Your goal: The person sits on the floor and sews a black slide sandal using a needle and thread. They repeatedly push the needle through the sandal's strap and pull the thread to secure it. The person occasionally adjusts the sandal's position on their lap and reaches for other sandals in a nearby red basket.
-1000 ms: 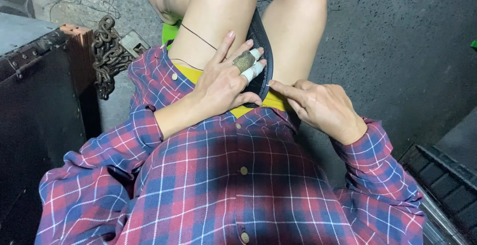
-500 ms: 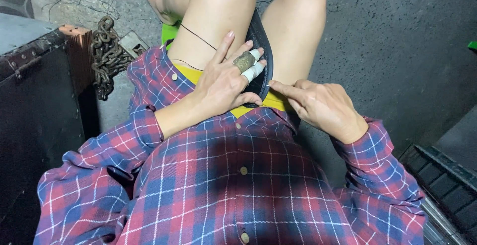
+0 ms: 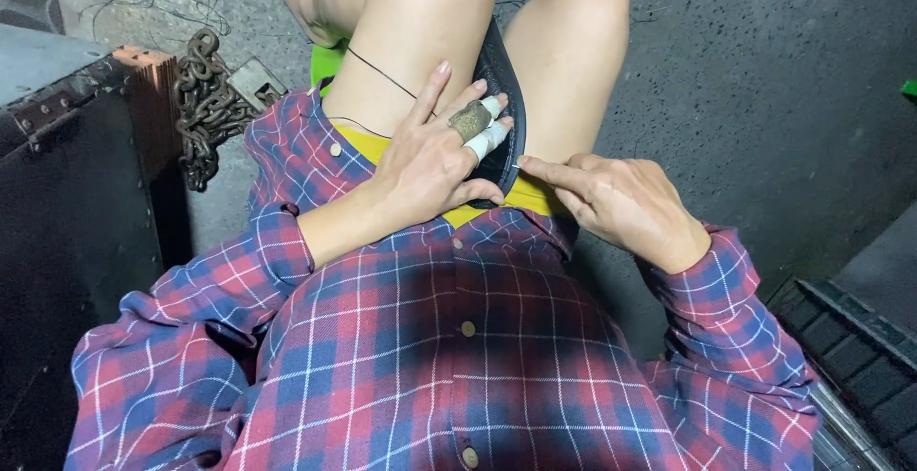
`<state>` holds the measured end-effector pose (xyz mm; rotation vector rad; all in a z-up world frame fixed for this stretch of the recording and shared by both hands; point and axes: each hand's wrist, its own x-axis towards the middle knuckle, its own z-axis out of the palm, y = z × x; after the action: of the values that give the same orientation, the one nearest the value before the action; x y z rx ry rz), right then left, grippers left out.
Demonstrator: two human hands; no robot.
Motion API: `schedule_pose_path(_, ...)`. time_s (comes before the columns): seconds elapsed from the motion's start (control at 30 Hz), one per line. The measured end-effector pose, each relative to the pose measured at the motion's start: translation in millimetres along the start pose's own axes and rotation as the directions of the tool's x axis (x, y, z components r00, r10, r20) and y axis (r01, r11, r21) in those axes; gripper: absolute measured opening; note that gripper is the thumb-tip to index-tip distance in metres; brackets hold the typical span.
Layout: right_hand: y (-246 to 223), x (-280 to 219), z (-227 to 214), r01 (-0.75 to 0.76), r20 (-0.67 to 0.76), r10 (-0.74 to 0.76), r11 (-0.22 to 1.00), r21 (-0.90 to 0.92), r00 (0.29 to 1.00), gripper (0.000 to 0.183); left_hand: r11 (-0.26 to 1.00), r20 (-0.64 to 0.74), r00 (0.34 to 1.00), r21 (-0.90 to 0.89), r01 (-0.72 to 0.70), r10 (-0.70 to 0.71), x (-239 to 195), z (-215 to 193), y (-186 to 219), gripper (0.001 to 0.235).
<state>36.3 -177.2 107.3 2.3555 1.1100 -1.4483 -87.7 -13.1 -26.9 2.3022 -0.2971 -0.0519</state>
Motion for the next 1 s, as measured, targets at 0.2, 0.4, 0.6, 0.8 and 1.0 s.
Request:
schedule_pose_path(0.2,4.1,2.8,-1.3,-0.003,0.019,0.001,0.995,0.097,1.000,0.042,1.000,0.001,1.000,-0.002,0.006,-0.006,0.6,-1.9,1.3,0.079)
schedule_pose_path(0.4,5.3,1.3,7.8,-0.031,0.007,0.031,0.998,0.051,1.000,0.046,1.000,0.002,1.000,0.010,0.011,-0.011,1.8,-3.1,1.9,0.080)
schedule_pose_path(0.6,2.7,0.5,5.3,-0.021,0.005,0.021,1.000,0.021,1.000,0.045,1.000,0.003,1.000,0.013,0.009,-0.009,0.7,-1.4,1.8,0.080)
schedule_pose_path(0.8,0.9,0.0,2.7,-0.003,0.003,0.004,0.998,-0.061,1.000,0.045,1.000,0.006,1.000,0.023,0.002,-0.002,0.0,-1.3,1.9,0.079)
schedule_pose_path(1.0,-2.2,-5.2,9.6,0.040,-0.105,-0.061,0.981,-0.188,0.993,0.043,1.000,0.017,1.000,0.017,-0.005,0.004,1.0,2.1,4.1,0.081)
